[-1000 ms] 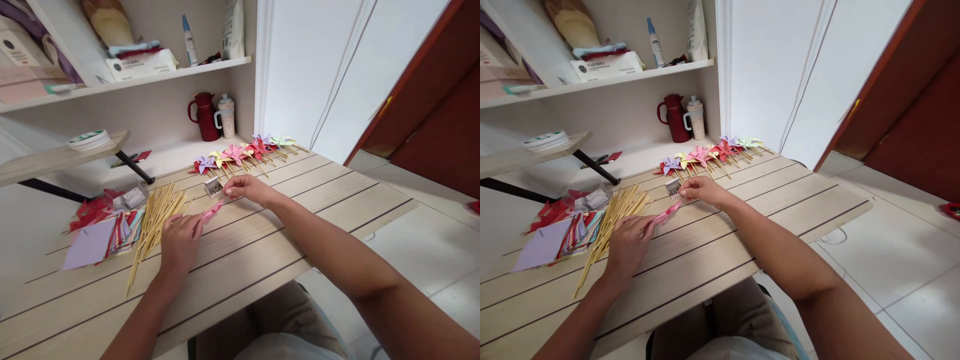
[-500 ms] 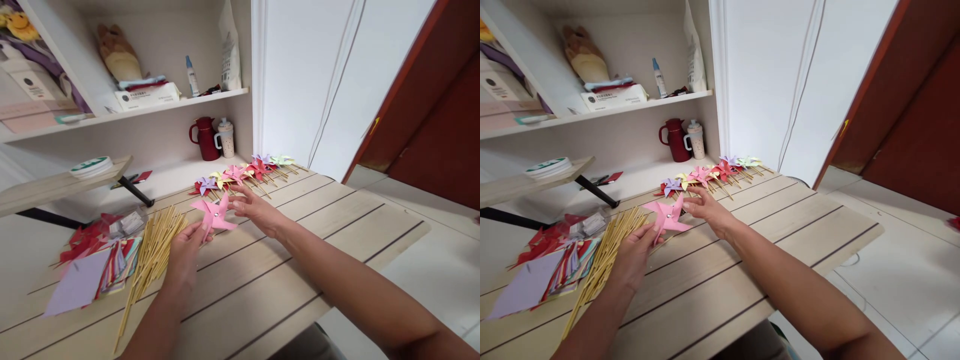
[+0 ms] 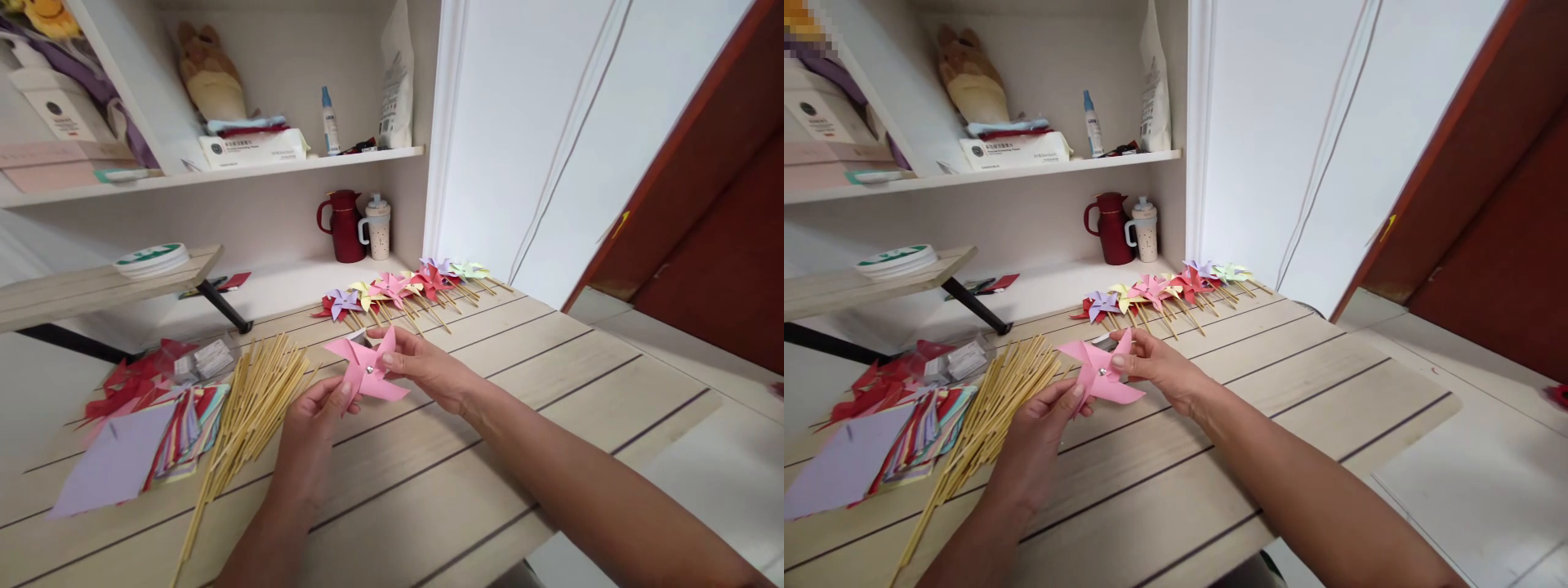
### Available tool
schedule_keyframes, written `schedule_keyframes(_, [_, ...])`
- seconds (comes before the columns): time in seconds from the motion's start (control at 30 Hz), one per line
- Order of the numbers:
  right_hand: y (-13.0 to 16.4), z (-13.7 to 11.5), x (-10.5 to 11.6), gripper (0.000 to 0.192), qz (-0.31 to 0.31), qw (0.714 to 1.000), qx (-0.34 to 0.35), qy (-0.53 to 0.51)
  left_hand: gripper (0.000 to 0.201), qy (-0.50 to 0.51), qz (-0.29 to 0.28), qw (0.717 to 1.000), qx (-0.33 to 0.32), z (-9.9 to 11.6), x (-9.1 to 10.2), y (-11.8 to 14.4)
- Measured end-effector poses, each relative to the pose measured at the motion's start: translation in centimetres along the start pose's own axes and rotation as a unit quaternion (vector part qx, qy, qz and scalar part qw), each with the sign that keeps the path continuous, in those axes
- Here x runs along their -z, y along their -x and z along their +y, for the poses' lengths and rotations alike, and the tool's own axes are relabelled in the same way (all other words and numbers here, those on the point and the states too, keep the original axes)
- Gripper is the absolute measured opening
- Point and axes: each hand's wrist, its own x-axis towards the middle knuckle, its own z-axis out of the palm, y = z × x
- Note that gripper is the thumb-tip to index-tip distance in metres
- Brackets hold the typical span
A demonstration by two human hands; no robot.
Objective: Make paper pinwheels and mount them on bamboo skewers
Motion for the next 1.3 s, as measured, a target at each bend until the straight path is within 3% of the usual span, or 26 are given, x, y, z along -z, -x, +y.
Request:
schedule_keyframes(0.27, [0.2, 0.1, -0.5, 0.04, 0.004, 1.0, 0.014, 0.012, 0.033, -0.019, -0.005, 1.0, -0.016, 0.6, -0.5, 0.6])
schedule_keyframes(0.5, [0.1, 0.3, -0.6, 0.041, 0.043, 0.999, 0.017, 0.022, 0.032, -0.044, -0.004, 0.998, -0.041, 0.3, -0.6, 0.8])
schedule_keyframes(0.67, [0.3, 0.4, -0.8, 0.039, 0.028, 0.999, 0.02, 0.032, 0.032, -0.031, 0.008, 0.995, -0.098, -0.6, -0.7, 0.6])
schedule_keyframes(0.9, [0.5, 0.6, -1.2, 0.039, 0.026, 0.998, 0.009, 0.057, 0.04, -0.05, -0.055, 0.996, -0.041, -0.4, -0.5, 0.8])
schedule_keyframes(1.07, [0.7, 0.7, -1.4, 0.04, 0.01, 0.998, 0.016, 0.054, 0.027, -0.079, -0.031, 0.995, -0.056, 0.7, -0.8, 1.3])
schedule_keyframes(1.3, [0.8, 0.9, -1.8, 0.036, -0.01, 0.998, 0.03, 0.052, 0.019, -0.094, 0.017, 0.993, -0.062, -0.2, -0.5, 1.1])
